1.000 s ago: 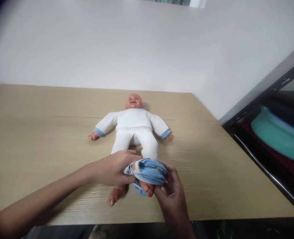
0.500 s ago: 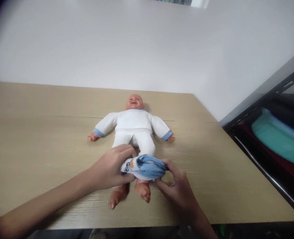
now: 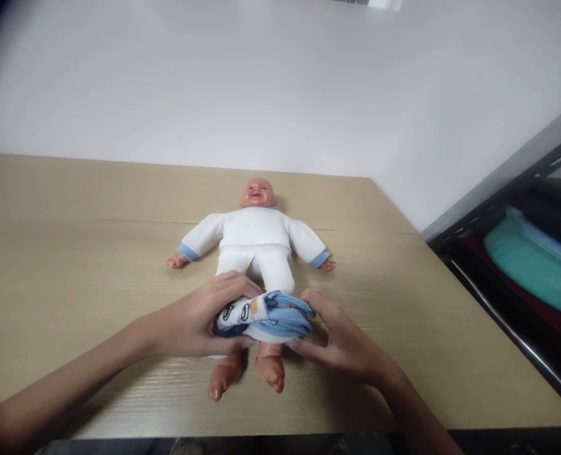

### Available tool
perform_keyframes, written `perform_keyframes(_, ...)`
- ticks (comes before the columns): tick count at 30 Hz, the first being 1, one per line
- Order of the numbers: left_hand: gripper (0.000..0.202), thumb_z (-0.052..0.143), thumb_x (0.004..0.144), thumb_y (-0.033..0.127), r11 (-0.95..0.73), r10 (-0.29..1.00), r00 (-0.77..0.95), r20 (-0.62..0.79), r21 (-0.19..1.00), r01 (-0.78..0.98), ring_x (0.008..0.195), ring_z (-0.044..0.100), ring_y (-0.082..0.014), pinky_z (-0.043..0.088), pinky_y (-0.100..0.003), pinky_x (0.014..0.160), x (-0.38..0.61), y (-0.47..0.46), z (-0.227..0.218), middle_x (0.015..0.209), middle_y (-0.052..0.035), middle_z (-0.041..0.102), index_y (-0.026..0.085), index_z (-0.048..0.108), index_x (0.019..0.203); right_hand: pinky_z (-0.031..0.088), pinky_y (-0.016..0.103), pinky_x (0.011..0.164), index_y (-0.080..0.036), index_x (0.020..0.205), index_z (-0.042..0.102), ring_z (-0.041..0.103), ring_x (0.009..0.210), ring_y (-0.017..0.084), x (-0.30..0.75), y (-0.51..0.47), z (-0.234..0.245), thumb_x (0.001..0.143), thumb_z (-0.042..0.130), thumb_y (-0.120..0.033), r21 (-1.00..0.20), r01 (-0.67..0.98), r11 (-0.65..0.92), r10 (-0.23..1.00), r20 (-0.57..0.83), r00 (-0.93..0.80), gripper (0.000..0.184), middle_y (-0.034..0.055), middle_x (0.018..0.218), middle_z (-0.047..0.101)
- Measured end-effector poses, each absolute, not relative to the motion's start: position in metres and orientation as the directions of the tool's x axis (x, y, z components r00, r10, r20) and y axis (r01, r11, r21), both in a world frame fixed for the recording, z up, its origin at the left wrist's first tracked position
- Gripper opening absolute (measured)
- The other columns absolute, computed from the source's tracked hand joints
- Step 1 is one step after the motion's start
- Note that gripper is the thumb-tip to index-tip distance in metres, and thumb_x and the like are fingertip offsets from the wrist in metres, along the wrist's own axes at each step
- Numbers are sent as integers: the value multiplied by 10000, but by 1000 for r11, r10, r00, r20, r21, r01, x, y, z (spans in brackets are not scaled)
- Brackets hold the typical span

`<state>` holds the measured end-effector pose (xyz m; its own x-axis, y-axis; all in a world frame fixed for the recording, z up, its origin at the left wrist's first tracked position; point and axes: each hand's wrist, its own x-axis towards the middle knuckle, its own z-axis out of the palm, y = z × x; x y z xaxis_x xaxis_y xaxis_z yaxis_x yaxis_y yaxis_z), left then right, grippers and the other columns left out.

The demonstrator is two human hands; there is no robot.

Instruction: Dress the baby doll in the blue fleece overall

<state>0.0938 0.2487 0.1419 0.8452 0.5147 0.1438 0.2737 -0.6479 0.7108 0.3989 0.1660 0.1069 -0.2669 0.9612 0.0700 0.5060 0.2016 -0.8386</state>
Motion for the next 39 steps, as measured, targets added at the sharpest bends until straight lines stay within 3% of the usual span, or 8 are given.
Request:
perform_keyframes(4, 472, 798, 927, 597, -687, 588, 796, 148, 610, 394, 1284, 535, -326, 452, -452, 1101, 62, 258, 144, 1374, -99, 631, 234, 645, 1188, 613, 405, 1014, -291, 1285, 758, 733, 1138, 294, 400, 169, 115, 953, 792, -370, -821, 510, 256, 930, 64, -363, 342, 46, 1201, 773)
perform_keyframes(9, 227, 701, 1007, 452, -606, 595, 803, 36, 677, 419, 1439, 463, -326, 381, -509, 1234, 39, 271, 145, 1559, -76, 547, 240, 685, 1086, 566, 415, 1051, -266, 1119, 751, 685, 1138, 289, 398, 185, 118, 1014, 705, -389, -871, 410, 270, 926, 118, -359, 169, 60, 1156, 722)
perform_keyframes(13, 141, 628, 1020, 357, -582, 587, 802, 110, 746, 323, 1320, 550, -288, 442, -468, 1178, 49, 277, 138, 1393, -98, 646, 217, 639, 1034, 559, 375, 951, -255, 1108, 722, 646, 1050, 264, 393, 214, 110, 1013, 686, -440, -939, 255, 229, 937, 142, -318, 211, 50, 1087, 668)
perform_keyframes(18, 268, 478, 1100, 475, -317, 801, 589, 110, 912, 259, 901, 575, -194, 519, -342, 853, 58, 285, 113, 958, -23, 594, 219, 528, 1039, 498, 305, 803, -247, 1025, 698, 563, 860, 208, 386, 242, 87, 958, 728, -469, -995, 91, 37, 977, 17, -211, 234, -7, 891, 606)
perform_keyframes(21, 330, 543, 1073, 537, -254, 776, 627, 70, 944, 210, 998, 601, -219, 530, -374, 929, 55, 283, 105, 1038, -46, 612, 211, 586, 1104, 509, 324, 786, -255, 1014, 686, 598, 835, 221, 382, 243, 77, 918, 741, -473, -999, -15, -32, 990, -29, -137, 244, -9, 881, 654)
perform_keyframes(27, 395, 850, 871, 522, -442, 658, 742, 128, 863, 243, 1280, 553, -289, 465, -465, 1182, 56, 270, 106, 1277, -88, 565, 228, 684, 1077, 543, 388, 954, -285, 1168, 756, 668, 1034, 268, 377, 234, 75, 963, 712, -485, -999, 41, 33, 987, 26, -157, 290, 27, 1106, 741)
perform_keyframes(34, 349, 614, 1053, 531, -80, 863, 504, 30, 994, 78, 1152, 623, -260, 531, -429, 1069, 69, 272, 85, 1159, -70, 663, 231, 596, 1230, 579, 349, 900, -263, 1093, 759, 695, 950, 233, 372, 252, 57, 913, 803, -516, -994, -94, -53, 998, -51, -20, 313, -6, 977, 747)
perform_keyframes(39, 365, 629, 1048, 575, -103, 941, 334, 50, 985, 142, 967, 584, -192, 537, -317, 911, 77, 271, 78, 992, -1, 598, 218, 550, 1061, 602, 392, 971, -262, 1109, 783, 728, 1015, 261, 359, 246, 60, 924, 782, -618, -997, -17, -73, 997, -73, 18, 401, 19, 1028, 787)
